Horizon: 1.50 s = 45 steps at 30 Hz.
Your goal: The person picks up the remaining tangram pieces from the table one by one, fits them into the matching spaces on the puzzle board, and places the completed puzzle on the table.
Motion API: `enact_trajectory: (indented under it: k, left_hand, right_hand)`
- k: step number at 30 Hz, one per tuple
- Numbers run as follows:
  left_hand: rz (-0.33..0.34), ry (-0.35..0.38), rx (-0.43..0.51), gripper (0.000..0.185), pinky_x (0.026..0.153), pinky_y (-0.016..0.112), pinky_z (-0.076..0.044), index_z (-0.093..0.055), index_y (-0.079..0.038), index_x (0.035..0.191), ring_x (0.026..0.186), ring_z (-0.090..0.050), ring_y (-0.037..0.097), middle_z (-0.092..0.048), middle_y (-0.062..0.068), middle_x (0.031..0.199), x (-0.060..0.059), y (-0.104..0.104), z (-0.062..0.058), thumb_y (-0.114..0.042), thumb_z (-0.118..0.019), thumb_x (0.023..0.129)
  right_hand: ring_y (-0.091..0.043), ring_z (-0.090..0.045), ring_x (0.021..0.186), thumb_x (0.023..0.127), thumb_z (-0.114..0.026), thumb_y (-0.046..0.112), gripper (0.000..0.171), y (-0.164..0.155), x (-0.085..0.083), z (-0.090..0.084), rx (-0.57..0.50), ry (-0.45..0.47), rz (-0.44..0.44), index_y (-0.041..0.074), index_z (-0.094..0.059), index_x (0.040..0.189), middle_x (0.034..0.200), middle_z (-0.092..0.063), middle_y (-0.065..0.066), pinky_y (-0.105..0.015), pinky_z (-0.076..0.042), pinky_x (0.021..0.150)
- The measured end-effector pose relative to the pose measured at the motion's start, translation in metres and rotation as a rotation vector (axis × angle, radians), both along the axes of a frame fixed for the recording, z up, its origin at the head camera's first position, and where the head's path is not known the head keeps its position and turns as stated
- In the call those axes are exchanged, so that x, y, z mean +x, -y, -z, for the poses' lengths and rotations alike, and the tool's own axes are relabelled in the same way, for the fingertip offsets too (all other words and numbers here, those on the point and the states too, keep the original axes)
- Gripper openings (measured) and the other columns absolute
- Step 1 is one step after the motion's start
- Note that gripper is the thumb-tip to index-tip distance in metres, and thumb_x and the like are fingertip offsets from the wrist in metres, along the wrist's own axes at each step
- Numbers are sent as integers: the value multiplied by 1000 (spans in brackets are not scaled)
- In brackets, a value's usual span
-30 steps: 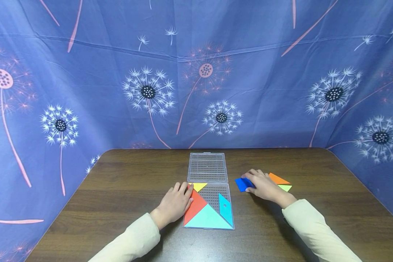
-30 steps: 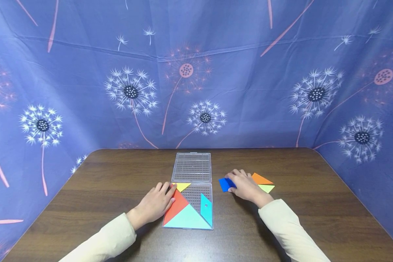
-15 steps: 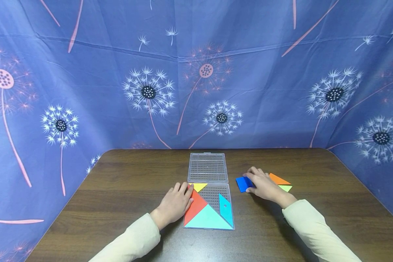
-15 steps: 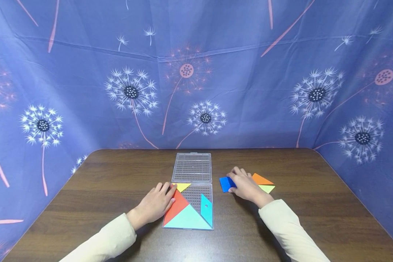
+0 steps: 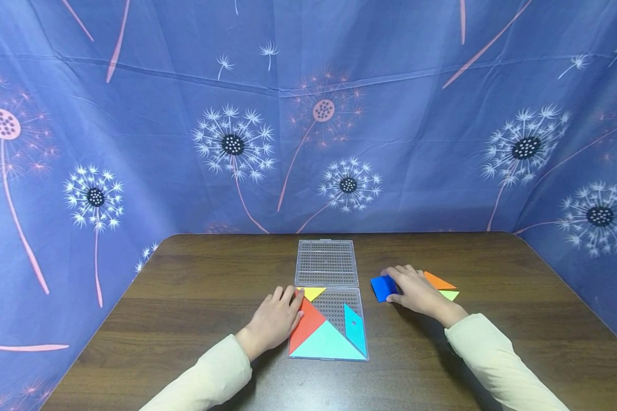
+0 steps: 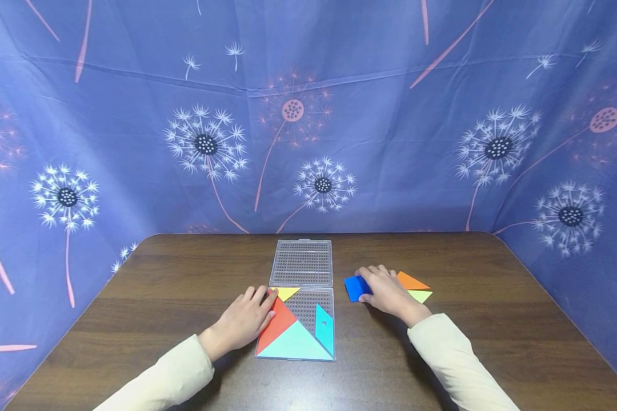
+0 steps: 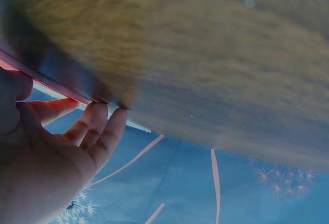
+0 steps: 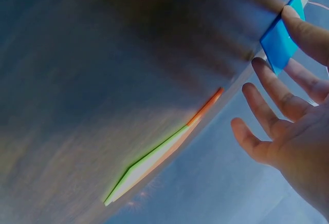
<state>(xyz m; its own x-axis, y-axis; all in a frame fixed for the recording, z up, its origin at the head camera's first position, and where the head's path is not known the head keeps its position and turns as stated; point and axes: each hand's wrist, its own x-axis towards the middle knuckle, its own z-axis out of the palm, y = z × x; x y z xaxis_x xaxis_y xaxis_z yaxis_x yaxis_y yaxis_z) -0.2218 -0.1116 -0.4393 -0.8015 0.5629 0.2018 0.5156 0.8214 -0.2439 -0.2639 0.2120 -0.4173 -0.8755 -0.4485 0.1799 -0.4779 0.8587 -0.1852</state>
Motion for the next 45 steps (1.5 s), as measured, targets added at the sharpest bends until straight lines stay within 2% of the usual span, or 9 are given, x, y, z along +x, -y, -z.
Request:
enact_trajectory:
  k: [8,17,27,31,38,45]
  left_hand:
    - [-8,18,1,45,78,33,-47,-50,-11,130,96,-46,22,-49,9,116,-1,0,0,-38,-44,94]
    - [-14,16,-7,45,78,32,-47,-51,-11,130,96,-45,22,-48,10,117,-1,0,0,-38,-44,94]
    - [-8,-6,-20,45,76,31,-47,-51,-12,130,94,-45,22,-49,9,117,-1,0,1,-38,-44,94]
    - [-7,-5,-20,45,76,32,-47,-51,-11,130,95,-46,22,-49,10,117,-1,0,2,-38,-44,94]
    - [11,-25,11,44,76,32,-47,-53,-10,128,94,-47,23,-50,10,115,0,0,1,-36,-46,93]
    - [11,-31,15,44,76,32,-46,-52,-10,128,94,-47,23,-50,10,115,0,0,1,-36,-46,94]
  right_hand:
    - [-35,-52,100,73,-76,17,46,0,0,1,-29,-3,-4,8,-56,113,112,-60,-14,-49,-40,74]
    - [-23,-50,86,76,-72,9,33,1,-1,-1,-70,-10,-16,7,-60,106,84,-57,0,-39,-37,68]
    - [-26,-55,87,82,-66,7,15,2,-3,1,-106,-53,-21,8,-60,95,90,-64,-3,-39,-39,67]
    - [-28,-57,88,82,-64,5,13,2,-3,0,-120,-45,-20,8,-59,94,91,-65,-5,-42,-41,68]
    - [-24,-57,83,83,-62,3,12,3,-2,-2,-144,-23,-19,8,-58,92,86,-64,-4,-40,-39,67]
    - [-26,-58,84,85,-57,-2,12,5,-1,-2,-189,-30,-37,7,-57,92,85,-64,-5,-46,-42,71]
